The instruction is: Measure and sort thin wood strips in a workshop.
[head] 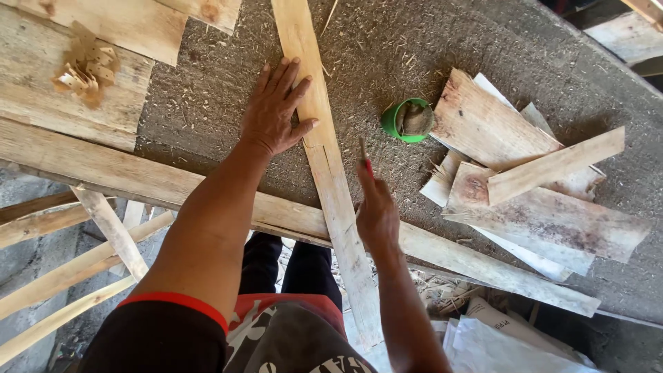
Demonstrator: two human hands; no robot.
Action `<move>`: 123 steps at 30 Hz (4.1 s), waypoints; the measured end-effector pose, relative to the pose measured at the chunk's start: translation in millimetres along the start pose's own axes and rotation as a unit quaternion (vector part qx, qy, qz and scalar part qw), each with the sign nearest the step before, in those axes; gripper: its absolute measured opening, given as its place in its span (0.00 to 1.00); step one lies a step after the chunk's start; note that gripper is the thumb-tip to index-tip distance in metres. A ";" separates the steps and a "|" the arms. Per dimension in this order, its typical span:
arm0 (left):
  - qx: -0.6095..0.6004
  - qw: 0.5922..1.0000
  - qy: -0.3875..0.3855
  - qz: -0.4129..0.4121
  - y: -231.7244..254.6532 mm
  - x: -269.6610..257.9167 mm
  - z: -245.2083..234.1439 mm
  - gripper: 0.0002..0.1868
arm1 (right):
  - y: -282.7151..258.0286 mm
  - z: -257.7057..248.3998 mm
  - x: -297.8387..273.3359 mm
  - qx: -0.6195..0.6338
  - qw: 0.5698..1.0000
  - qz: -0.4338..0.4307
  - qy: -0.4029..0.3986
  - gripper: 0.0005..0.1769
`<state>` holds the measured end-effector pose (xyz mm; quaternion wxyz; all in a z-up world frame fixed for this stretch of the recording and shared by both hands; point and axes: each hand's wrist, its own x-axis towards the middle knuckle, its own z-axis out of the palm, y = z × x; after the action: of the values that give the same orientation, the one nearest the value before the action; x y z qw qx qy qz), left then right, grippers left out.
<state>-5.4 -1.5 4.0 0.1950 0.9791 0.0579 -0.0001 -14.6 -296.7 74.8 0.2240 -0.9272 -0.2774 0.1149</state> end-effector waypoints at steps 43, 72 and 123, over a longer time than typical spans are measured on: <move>-0.334 0.781 0.490 -0.195 -37.4 -68.1 -32.1 0.11 | -29.1 -16.8 -179.8 0.020 0.990 0.100 0.096 0.45; -0.182 0.801 0.252 -0.512 2.2 -404.8 46.1 0.17 | -117.7 78.1 156.5 -0.034 0.997 0.060 0.035 0.54; 0.023 0.999 -0.036 -0.014 43.6 -67.2 12.4 0.55 | -64.2 64.1 153.3 -0.076 0.982 0.030 -0.169 0.47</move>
<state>-66.9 -53.8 10.8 0.1744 0.9818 0.0648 -0.0392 59.7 -139.5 36.0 0.0990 -0.9167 -0.2913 0.2550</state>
